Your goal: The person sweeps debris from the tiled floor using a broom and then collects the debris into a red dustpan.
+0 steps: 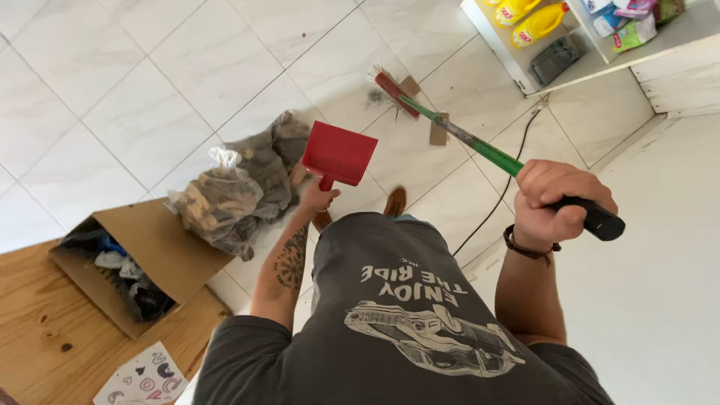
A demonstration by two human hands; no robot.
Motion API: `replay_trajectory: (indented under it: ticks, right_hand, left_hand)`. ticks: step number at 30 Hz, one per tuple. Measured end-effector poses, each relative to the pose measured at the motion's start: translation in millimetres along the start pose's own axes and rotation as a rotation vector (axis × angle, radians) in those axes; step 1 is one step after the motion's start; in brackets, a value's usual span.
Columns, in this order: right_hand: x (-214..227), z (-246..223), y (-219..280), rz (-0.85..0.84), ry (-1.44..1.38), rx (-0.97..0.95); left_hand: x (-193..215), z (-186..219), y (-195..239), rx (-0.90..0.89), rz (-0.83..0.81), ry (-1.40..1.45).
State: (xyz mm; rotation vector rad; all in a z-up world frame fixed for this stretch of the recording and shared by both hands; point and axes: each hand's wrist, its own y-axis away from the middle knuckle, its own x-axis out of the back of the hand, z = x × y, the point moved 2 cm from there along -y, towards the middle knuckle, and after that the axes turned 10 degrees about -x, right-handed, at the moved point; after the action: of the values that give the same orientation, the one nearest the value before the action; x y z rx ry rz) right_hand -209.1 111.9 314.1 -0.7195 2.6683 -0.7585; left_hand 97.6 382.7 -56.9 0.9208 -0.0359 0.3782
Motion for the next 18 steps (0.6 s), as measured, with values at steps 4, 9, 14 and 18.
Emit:
replay_trajectory:
  ticks: [4, 9, 14, 18]
  right_hand:
    - [41.8, 0.3, -32.1, 0.01, -0.096, 0.033]
    - [92.7, 6.2, -69.8, -0.095, -0.061, 0.119]
    - [119.0, 14.0, -94.6, -0.06, -0.042, 0.144]
    - [142.1, 33.8, -112.4, -0.043, -0.024, 0.147]
  left_hand:
    - [-57.2, 4.4, -50.5, 0.056, 0.035, -0.034]
    - [-97.5, 63.7, -49.7, 0.043, 0.11, 0.014]
    - [-115.9, 72.0, -76.4, 0.015, 0.163, -0.04]
    - [-109.1, 92.5, -77.5, 0.07, 0.144, 0.046]
